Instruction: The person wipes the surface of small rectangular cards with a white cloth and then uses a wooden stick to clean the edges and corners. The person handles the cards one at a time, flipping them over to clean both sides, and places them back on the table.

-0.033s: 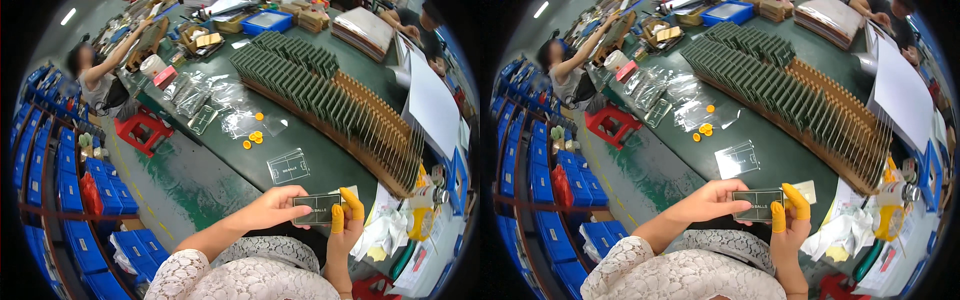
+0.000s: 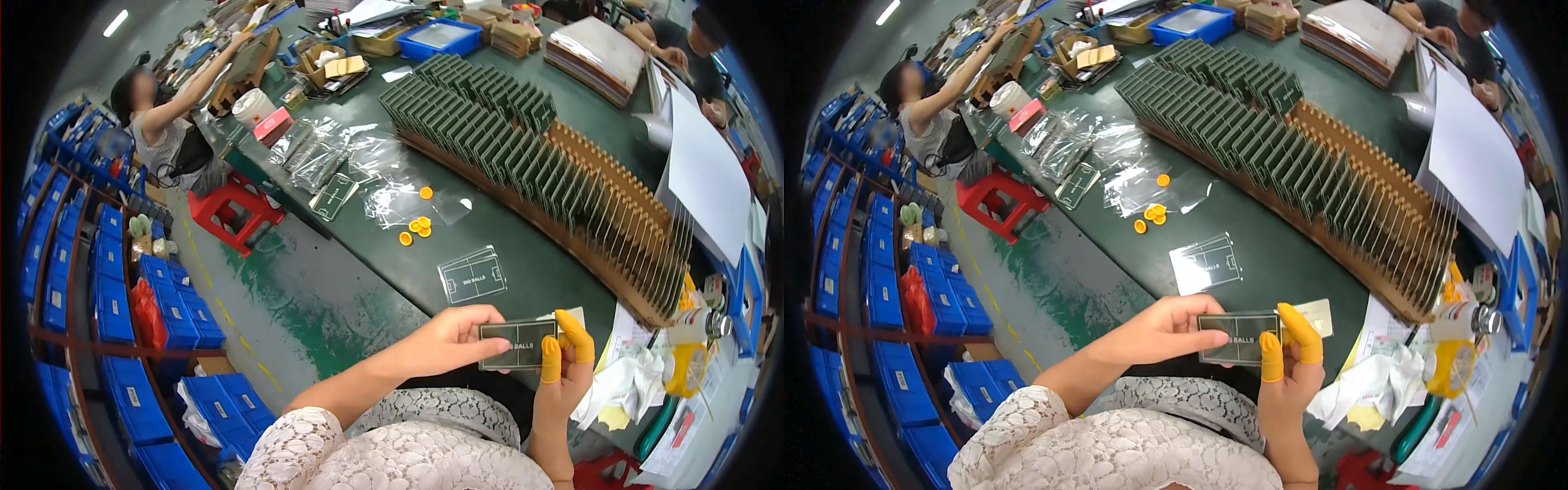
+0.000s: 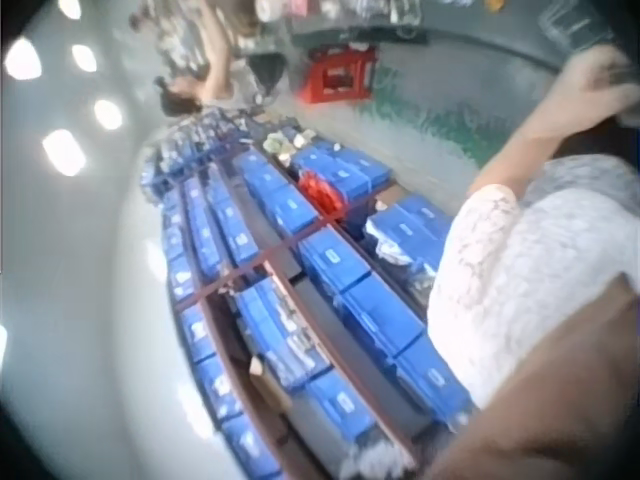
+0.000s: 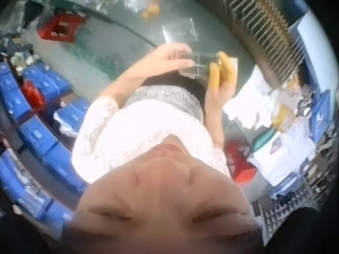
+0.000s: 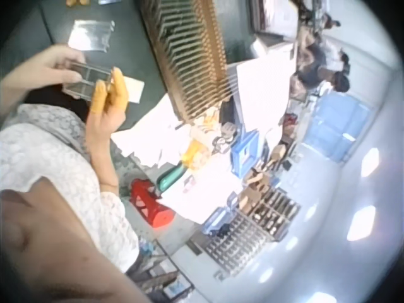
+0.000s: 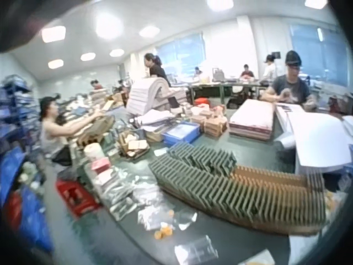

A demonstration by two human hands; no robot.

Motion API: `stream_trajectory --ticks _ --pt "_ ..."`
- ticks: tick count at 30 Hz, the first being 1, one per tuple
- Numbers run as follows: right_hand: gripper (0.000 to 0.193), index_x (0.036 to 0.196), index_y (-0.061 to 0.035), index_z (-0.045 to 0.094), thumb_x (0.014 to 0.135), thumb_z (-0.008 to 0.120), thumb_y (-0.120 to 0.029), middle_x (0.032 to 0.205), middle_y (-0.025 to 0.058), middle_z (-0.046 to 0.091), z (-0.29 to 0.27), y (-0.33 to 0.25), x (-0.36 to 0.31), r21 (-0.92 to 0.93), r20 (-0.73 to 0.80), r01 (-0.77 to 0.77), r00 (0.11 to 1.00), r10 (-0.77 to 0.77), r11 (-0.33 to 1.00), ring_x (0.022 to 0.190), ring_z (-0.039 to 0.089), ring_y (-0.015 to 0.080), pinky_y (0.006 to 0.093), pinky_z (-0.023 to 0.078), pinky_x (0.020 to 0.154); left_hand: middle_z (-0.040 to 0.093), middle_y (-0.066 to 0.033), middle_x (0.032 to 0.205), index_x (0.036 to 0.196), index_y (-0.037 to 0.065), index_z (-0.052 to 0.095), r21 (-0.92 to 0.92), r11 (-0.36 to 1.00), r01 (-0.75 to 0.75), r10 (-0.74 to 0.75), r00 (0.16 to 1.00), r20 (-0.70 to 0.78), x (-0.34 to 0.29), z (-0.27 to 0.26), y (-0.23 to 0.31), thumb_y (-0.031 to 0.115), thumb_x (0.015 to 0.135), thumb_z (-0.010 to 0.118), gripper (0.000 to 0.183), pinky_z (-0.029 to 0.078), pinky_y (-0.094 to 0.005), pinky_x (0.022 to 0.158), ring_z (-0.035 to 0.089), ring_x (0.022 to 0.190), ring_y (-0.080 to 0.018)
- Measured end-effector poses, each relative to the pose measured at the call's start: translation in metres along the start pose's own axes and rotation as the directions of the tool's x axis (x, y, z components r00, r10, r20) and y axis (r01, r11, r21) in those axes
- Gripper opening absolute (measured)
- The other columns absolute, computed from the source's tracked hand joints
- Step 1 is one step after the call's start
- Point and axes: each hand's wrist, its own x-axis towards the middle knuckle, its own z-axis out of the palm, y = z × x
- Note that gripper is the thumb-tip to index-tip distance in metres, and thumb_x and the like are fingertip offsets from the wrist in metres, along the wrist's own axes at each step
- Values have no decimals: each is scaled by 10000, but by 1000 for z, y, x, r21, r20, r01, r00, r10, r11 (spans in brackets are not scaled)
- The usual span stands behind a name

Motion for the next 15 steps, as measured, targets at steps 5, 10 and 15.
stream_trajectory --ticks 5,10,15 --pt "214 1039 19 698 835 653 -21 957 101 598 0 -13 10 -248 250 261 948 -198 933 852 570 218 294 459 787 516 73 727 1038 25 560 148 984 96 -103 994 41 -7 9 7 87 907 656 174 343 -196 524 436 627 6" --pt "573 1422 -31 397 903 624 -114 1197 135 519 1 -2 20 128 270 39 960 -72 991 993 561 172 299 446 866 629 -1 911 1032 38 531 -30 988 -149 138 963 -230 -5 13 5 25 883 660 197 494 -208 684 590 817 -38" --pt "569 1453 -17 314 971 560 -195 884 51 580 3 8 3 57 257 67 963 -80 996 770 567 99 227 472 708 647 -61 1048 1030 28 528 -170 962 -215 126 897 -424 1 13 8 -10 864 670 222 511 -252 832 621 942 -98"
